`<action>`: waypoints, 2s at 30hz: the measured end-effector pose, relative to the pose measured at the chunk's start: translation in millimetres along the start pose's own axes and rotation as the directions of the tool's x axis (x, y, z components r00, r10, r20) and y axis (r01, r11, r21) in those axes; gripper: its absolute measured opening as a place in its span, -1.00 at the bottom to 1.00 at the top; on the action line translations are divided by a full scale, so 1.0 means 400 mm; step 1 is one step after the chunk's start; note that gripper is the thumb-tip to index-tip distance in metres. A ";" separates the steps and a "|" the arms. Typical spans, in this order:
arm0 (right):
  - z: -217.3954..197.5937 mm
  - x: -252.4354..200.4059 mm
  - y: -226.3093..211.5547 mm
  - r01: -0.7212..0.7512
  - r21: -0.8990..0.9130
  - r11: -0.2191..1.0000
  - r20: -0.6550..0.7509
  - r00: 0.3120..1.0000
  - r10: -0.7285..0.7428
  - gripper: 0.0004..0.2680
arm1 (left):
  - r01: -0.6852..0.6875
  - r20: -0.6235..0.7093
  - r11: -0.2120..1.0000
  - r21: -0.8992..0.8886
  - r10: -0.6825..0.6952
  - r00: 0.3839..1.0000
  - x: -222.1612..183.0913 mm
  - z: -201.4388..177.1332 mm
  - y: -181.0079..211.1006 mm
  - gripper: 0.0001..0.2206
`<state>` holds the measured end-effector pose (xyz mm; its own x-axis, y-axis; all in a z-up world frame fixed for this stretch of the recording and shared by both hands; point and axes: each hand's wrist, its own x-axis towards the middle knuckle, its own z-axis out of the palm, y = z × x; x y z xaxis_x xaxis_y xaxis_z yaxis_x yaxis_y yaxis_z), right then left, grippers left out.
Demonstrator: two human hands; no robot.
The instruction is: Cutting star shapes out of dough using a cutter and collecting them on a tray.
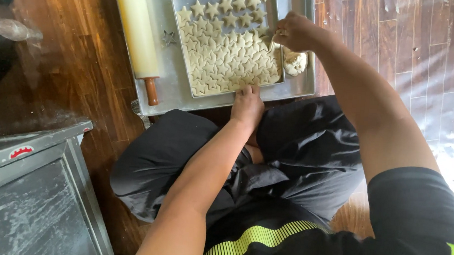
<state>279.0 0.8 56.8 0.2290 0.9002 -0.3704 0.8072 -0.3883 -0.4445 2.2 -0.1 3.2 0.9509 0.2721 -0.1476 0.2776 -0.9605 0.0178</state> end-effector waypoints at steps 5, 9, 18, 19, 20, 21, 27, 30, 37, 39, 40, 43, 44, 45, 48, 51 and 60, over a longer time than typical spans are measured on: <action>-0.001 -0.025 -0.053 -0.026 -0.065 0.998 -0.114 0.993 0.018 -0.85 | 0.005 0.003 1.000 -0.001 -0.005 1.000 -0.004 -0.013 -0.004 -0.78; -0.006 -0.037 -0.066 -0.120 0.132 0.984 -0.078 0.988 0.130 -0.84 | 0.009 -0.044 1.000 -0.013 -0.010 0.999 -0.009 -0.013 0.000 -0.80; -0.018 -0.005 -0.059 -0.103 -0.175 0.979 0.020 0.994 0.108 -0.76 | 0.001 0.025 1.000 -0.025 0.000 1.000 -0.003 -0.007 -0.004 -0.76; -0.021 -0.003 -0.063 -0.102 -0.175 0.979 0.021 0.994 0.107 -0.76 | 0.002 0.025 1.000 -0.026 -0.002 1.000 -0.002 0.001 -0.002 -0.76; -0.024 -0.002 -0.067 -0.074 -0.223 0.972 0.028 0.996 0.082 -0.72 | 0.029 -0.002 0.997 -0.074 -0.029 1.000 -0.001 0.008 0.000 -0.76; -0.027 0.000 -0.071 -0.047 -0.270 0.962 0.034 0.998 0.058 -0.67 | 0.052 -0.027 0.991 -0.122 -0.056 0.998 -0.001 0.016 0.002 -0.77; 0.015 0.031 -0.036 -0.052 -0.413 0.909 0.039 0.996 0.075 -0.52 | 0.065 -0.065 0.990 -0.123 -0.073 0.995 0.003 0.027 0.004 -0.80; 0.013 0.032 -0.063 -0.161 -0.349 0.923 0.085 0.976 0.202 -0.56 | 0.048 -0.016 0.997 -0.063 -0.049 0.999 0.002 0.012 0.002 -0.83; 0.015 0.059 -0.056 -0.176 -0.365 0.914 0.152 0.957 0.246 -0.66 | 0.083 0.031 0.988 -0.130 -0.080 0.996 0.010 0.023 0.004 -0.75; 0.000 0.059 -0.084 -0.108 -0.525 0.844 0.206 0.946 0.250 -0.86 | 0.025 0.116 0.995 -0.101 -0.013 0.993 0.011 0.008 -0.004 -0.76; -0.015 0.083 -0.080 -0.106 -0.525 0.845 0.208 0.946 0.248 -0.86 | 0.027 0.117 0.994 -0.102 -0.015 0.993 0.019 0.016 -0.006 -0.76; -0.028 0.112 -0.052 -0.047 -0.535 0.844 0.346 0.899 0.269 -0.74 | 0.049 0.065 0.973 -0.224 -0.036 0.997 0.015 0.043 0.002 -0.77; -0.029 0.112 -0.036 -0.088 -0.480 0.873 0.346 0.896 0.280 -0.70 | 0.040 0.059 0.979 -0.200 -0.029 0.998 0.015 0.050 0.000 -0.76; -0.040 0.115 -0.017 -0.132 -0.425 0.896 0.341 0.893 0.293 -0.65 | 0.028 0.047 0.984 -0.175 -0.020 0.999 0.024 0.054 -0.003 -0.74; -0.035 0.089 -0.008 -0.244 -0.267 0.932 0.363 0.870 0.332 -0.62 | 0.026 -0.051 0.987 -0.159 -0.035 0.998 0.018 0.083 0.011 -0.77; -0.033 0.082 -0.009 -0.274 -0.254 0.928 0.275 0.899 0.341 -0.62 | 0.061 -0.109 0.990 -0.124 -0.075 0.991 0.022 0.102 0.015 -0.78; -0.002 0.065 -0.005 -0.149 -0.301 0.942 0.138 0.971 0.197 -0.57 | 0.055 -0.031 0.990 -0.130 -0.060 0.998 0.012 0.051 0.010 -0.77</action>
<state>283.7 25.0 48.5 0.3066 0.7700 -0.5595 0.8902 -0.4401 -0.1179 4.9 -3.8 -17.8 0.9363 0.3308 -0.1178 0.3454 -0.9283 0.1380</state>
